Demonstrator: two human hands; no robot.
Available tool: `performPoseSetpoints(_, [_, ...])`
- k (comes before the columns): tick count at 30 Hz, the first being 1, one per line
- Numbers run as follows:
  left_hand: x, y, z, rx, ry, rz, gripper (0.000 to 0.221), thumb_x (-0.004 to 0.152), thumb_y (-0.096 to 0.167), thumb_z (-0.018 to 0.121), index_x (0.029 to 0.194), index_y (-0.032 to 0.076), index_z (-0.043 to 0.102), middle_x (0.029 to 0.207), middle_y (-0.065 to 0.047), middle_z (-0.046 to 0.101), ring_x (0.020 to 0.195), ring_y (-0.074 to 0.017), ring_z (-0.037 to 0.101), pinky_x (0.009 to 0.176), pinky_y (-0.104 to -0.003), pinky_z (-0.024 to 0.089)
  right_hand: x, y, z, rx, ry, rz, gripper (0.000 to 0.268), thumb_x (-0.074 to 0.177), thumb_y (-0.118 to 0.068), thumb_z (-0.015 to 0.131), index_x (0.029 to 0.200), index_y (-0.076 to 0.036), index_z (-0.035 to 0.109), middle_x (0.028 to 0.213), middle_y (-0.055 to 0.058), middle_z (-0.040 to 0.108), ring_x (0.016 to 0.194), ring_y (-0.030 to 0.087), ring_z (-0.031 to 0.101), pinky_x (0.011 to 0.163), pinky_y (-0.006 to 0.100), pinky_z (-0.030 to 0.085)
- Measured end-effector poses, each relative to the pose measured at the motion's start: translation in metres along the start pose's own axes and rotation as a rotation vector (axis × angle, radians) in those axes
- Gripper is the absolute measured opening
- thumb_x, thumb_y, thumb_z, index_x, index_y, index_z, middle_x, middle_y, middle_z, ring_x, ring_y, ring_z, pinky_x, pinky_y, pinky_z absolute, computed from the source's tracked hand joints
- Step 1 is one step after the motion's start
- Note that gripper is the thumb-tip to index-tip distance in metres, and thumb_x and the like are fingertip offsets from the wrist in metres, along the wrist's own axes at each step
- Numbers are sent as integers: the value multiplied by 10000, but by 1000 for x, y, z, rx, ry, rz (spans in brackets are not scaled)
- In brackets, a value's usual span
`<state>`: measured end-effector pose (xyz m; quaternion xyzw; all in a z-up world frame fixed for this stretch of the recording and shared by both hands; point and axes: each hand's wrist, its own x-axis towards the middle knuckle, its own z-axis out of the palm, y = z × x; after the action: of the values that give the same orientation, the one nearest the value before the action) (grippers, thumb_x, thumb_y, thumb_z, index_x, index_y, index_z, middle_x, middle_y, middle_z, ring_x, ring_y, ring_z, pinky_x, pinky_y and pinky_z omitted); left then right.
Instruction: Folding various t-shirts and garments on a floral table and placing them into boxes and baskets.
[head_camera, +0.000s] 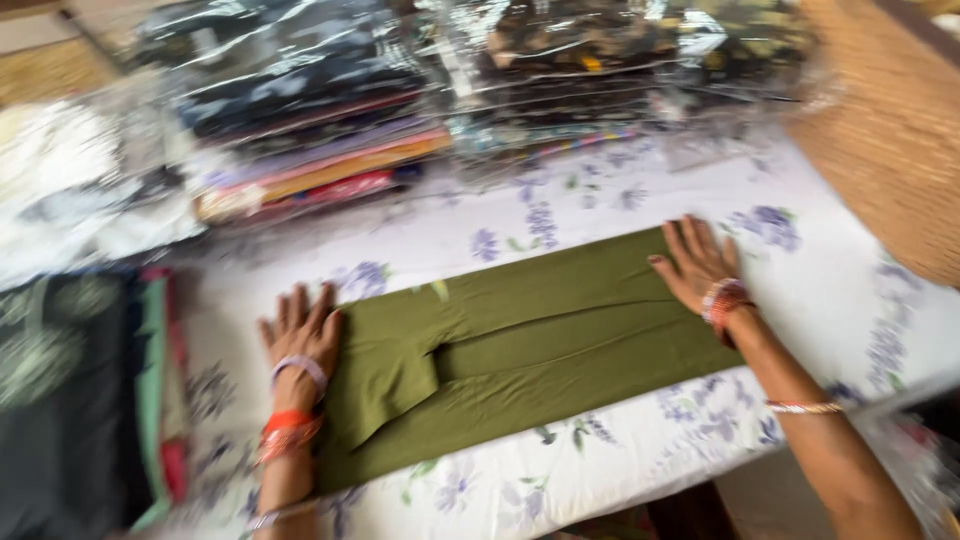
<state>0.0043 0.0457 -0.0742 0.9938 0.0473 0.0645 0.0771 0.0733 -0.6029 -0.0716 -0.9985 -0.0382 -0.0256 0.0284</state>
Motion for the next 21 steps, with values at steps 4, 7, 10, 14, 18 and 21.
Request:
performPoseSetpoints(4, [-5,5,-11,-35,39,-53,608,1041,528,338,1619,360,251,1696,-73,184,1562,-320,106,1229,-600,-14,-1,-21,-8,7,-29,40,737,977,-619,298,1605,-241,219,1696,77,110,1526,336,43,1158,650,15])
performPoseSetpoints(7, [-8,19,-41,-98,44,-142,745,970,503,491,1637,311,220,1681,-91,193,1549,-342,77,1200,-592,-44,-8,-52,-10,-385,270,-86,518,1012,-476,489,1477,-254,548,1613,137,413,1488,358,335,1142,646,169])
performPoseSetpoints(10, [-12,21,-57,-309,427,9,723,960,411,591,1591,140,367,1592,-148,438,1494,-390,317,1168,-658,139,-29,-137,-38,250,334,-383,289,990,-209,602,1261,-200,703,1417,52,657,1270,209,603,1214,536,360])
performPoseSetpoints(14, [-6,-1,-29,-1295,205,-60,476,998,390,563,1317,41,616,1224,-177,720,1072,-312,726,899,-454,618,-58,-252,-48,295,411,-1035,248,924,-81,672,1159,-148,712,1201,66,717,1131,216,667,1088,468,461])
performPoseSetpoints(18, [1,-19,5,-1561,-140,-37,566,1072,435,439,1251,-69,623,1201,-226,714,1085,-292,731,924,-400,624,-75,-319,-31,278,239,-1252,402,846,-63,682,1228,-190,699,1286,67,698,1216,227,619,1111,450,418])
performPoseSetpoints(21, [-6,-12,-16,-1657,-82,-128,593,1055,448,450,1258,-93,588,1182,-250,703,1072,-317,730,928,-422,625,-79,-336,-52,269,208,-1277,380,853,-73,707,1223,-156,695,1293,64,679,1254,231,594,1123,459,401])
